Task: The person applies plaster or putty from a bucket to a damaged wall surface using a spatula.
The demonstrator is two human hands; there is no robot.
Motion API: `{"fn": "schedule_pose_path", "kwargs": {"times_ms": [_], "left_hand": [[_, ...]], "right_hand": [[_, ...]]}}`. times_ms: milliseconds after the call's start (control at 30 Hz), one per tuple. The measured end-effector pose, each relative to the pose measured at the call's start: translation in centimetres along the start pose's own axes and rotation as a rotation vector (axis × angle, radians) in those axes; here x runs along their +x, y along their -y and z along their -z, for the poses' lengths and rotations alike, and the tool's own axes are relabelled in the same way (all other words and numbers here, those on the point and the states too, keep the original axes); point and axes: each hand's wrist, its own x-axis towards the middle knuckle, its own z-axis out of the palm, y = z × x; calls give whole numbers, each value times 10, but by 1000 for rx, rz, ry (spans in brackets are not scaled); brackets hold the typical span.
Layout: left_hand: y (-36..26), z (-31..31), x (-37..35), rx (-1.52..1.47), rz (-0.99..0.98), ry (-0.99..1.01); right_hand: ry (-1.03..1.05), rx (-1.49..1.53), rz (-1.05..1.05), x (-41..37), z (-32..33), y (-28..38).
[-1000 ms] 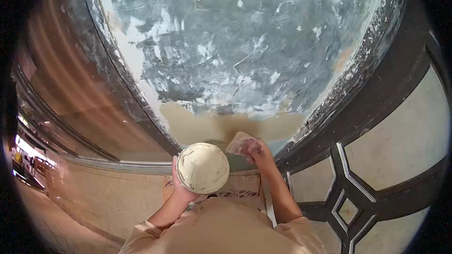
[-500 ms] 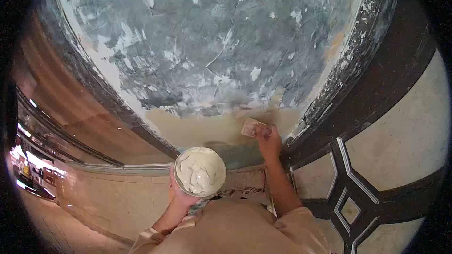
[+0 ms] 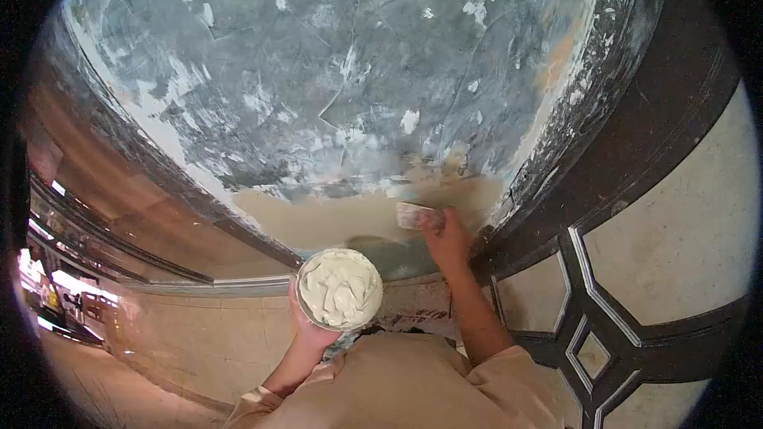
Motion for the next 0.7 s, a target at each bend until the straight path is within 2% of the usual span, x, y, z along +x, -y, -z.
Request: {"fn": "schedule_pose_path", "kwargs": {"times_ms": [67,200,267,300,367,400,467,500,567,700], "left_hand": [[2,-1,2,3,11,-10],[0,-10,1,-28,50,-32],[0,-8,2,-26,25,3],[-1,-7,2,-24,30,6],[-3,-5,2,-32,25,-47],[-6,-1,1,-101,66,-24],[-7,0,1,-35,57,-50],[-8,-2,0,-23,53,-33],[-11,0,1,4,55,-36],[-15,-3,-1,84,56,-76]], "right_hand": [[29,-29,97,-2,-9,22],[9,12,39,3,-18,-2],[39,555,-141,-7,-24,-42],[34,555,-142,-19,-34,-66],[72,645,-337,-39,-54,-103],[68,648,-336,-46,-51,-92],[190,873,-475,-65,-41,-35],[185,879,-478,-67,-47,-25],[296,1117,-483,-65,-57,-5],[259,1168,-555,-53,-73,43]]}}
